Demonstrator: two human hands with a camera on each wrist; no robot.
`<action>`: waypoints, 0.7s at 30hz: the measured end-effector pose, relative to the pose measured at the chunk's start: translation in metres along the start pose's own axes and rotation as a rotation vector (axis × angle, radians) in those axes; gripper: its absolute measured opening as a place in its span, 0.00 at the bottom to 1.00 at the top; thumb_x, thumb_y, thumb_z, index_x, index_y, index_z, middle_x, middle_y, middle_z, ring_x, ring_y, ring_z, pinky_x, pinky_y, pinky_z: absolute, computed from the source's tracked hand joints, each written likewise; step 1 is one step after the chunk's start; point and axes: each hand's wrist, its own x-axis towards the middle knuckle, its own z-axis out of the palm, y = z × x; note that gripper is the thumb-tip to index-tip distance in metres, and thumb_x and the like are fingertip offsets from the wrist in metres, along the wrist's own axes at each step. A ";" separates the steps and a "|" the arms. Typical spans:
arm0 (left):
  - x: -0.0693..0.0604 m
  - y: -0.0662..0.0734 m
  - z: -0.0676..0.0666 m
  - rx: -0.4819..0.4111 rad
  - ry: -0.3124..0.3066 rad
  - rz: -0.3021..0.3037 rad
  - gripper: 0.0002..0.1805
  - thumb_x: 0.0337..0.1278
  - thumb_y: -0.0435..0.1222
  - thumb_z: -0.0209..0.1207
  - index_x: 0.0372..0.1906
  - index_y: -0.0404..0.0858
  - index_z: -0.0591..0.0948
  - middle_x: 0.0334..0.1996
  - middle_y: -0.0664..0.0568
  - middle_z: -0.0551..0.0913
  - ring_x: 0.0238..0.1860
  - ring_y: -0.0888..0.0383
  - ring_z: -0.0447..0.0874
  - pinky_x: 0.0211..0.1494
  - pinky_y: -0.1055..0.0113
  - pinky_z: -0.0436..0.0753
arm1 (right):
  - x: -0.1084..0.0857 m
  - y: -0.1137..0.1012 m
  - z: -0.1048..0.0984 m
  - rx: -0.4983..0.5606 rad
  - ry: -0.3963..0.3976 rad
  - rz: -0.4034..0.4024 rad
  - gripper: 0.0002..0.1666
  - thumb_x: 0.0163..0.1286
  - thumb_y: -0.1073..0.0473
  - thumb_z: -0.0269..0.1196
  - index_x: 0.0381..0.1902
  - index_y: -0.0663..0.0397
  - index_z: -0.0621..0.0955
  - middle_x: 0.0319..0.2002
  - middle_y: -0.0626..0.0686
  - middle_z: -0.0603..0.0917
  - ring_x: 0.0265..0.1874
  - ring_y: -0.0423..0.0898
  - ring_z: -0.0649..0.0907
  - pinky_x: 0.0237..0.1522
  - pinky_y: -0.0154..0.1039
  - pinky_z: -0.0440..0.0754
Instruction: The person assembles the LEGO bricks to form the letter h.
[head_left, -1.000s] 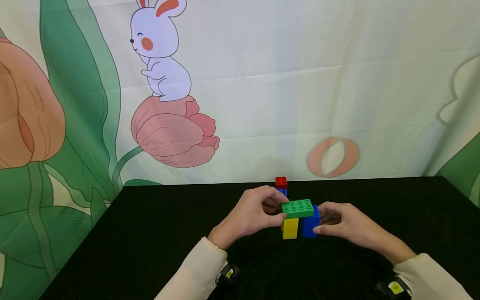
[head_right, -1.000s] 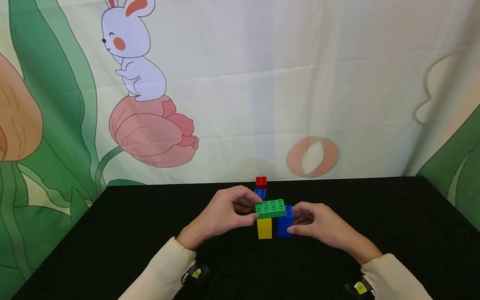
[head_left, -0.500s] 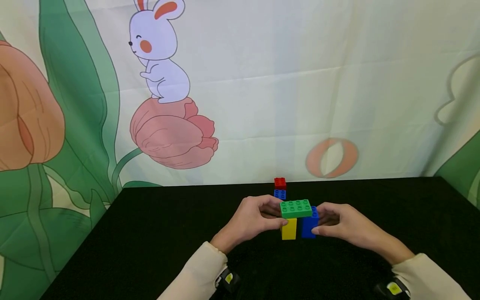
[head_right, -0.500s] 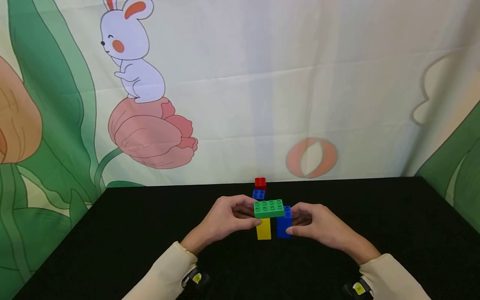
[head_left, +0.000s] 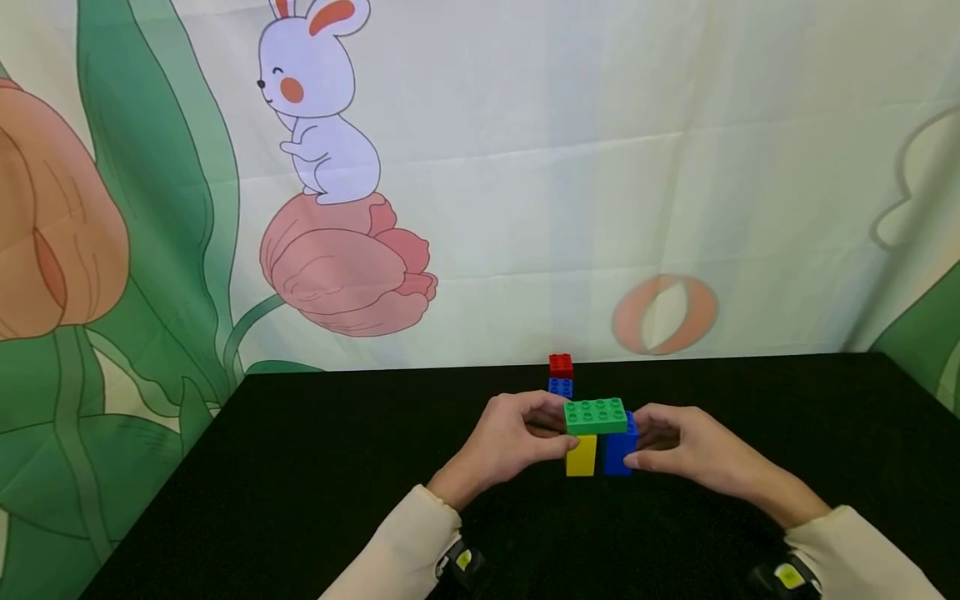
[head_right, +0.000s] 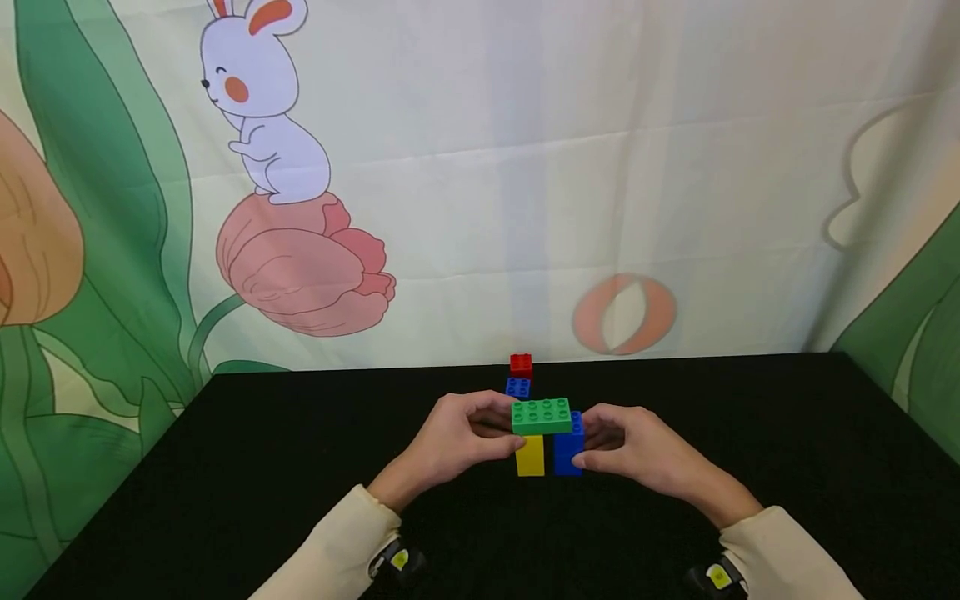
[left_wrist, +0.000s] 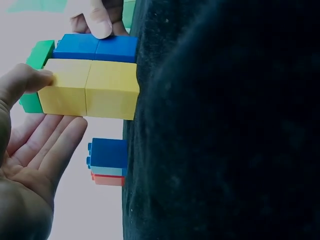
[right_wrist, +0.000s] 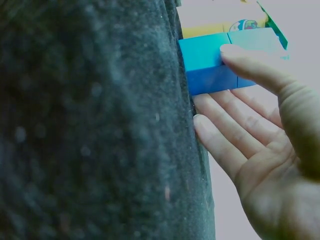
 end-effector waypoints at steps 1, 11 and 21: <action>0.000 0.000 0.000 -0.001 0.002 -0.002 0.20 0.61 0.32 0.74 0.57 0.38 0.86 0.47 0.55 0.90 0.46 0.64 0.89 0.49 0.68 0.88 | 0.000 0.000 0.000 0.002 -0.001 0.001 0.25 0.71 0.53 0.72 0.60 0.58 0.80 0.53 0.54 0.86 0.51 0.49 0.87 0.51 0.38 0.87; -0.001 -0.005 0.001 -0.017 0.004 0.010 0.19 0.61 0.31 0.73 0.57 0.37 0.86 0.47 0.54 0.90 0.46 0.64 0.89 0.49 0.68 0.89 | -0.003 -0.010 -0.003 0.006 0.048 0.020 0.35 0.73 0.48 0.72 0.70 0.58 0.76 0.59 0.56 0.84 0.57 0.52 0.85 0.57 0.42 0.85; 0.001 -0.005 0.001 -0.009 0.001 0.027 0.18 0.61 0.31 0.74 0.56 0.37 0.86 0.47 0.54 0.90 0.45 0.64 0.89 0.49 0.68 0.89 | -0.002 -0.032 0.003 0.009 0.240 -0.071 0.30 0.77 0.47 0.68 0.71 0.51 0.77 0.66 0.54 0.82 0.62 0.53 0.84 0.57 0.33 0.82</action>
